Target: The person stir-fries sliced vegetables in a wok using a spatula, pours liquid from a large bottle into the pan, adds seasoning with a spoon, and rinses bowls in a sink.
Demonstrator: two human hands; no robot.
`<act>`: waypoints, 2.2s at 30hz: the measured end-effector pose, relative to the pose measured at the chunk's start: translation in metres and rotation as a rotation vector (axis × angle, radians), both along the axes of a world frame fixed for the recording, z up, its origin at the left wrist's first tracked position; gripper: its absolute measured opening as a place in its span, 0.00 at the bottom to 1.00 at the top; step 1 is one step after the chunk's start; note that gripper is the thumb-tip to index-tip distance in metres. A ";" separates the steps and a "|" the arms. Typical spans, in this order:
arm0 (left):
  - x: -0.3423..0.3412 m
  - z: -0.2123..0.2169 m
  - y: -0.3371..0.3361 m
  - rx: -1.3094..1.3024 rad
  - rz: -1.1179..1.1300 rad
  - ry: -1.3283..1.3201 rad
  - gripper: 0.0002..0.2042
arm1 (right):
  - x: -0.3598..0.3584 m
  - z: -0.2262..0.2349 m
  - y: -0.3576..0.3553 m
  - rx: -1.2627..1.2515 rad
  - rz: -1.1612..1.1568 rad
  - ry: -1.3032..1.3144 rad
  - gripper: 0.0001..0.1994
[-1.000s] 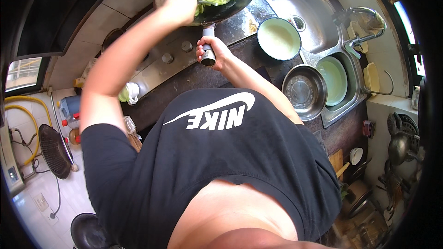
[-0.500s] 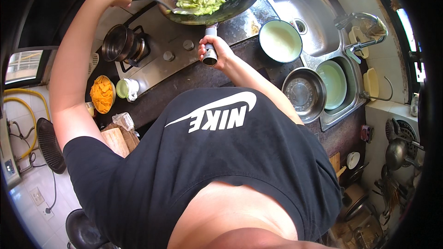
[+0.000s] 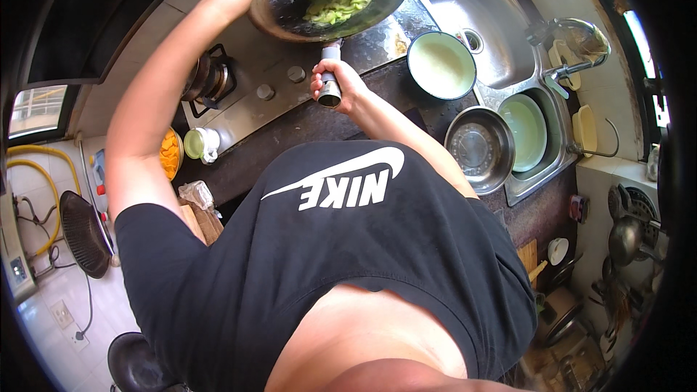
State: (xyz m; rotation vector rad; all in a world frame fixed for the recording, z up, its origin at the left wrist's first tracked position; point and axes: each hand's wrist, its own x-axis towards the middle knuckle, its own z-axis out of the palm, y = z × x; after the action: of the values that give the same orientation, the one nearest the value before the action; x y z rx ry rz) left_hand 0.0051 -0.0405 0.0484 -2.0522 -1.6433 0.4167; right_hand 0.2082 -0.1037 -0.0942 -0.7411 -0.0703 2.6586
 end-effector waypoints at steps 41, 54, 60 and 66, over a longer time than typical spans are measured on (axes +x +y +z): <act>-0.025 -0.051 -0.052 0.007 0.417 -0.928 0.14 | 0.010 0.013 0.004 0.056 0.142 -0.119 0.10; 0.126 -0.052 -0.087 0.322 0.090 -0.623 0.30 | -0.004 0.057 0.061 0.324 0.222 0.048 0.15; 0.111 -0.078 -0.114 0.454 -0.106 -1.384 0.35 | 0.037 0.102 0.087 0.557 0.249 -0.744 0.05; 0.128 -0.110 -0.127 -0.916 0.740 -3.024 0.21 | 0.095 0.129 0.136 1.093 0.626 -1.087 0.07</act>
State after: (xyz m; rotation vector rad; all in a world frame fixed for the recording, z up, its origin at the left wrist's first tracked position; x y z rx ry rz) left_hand 0.1335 -0.1672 -0.0613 0.0707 0.6776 1.0272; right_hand 0.3034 0.0324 0.0347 -1.7030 -2.0383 1.7506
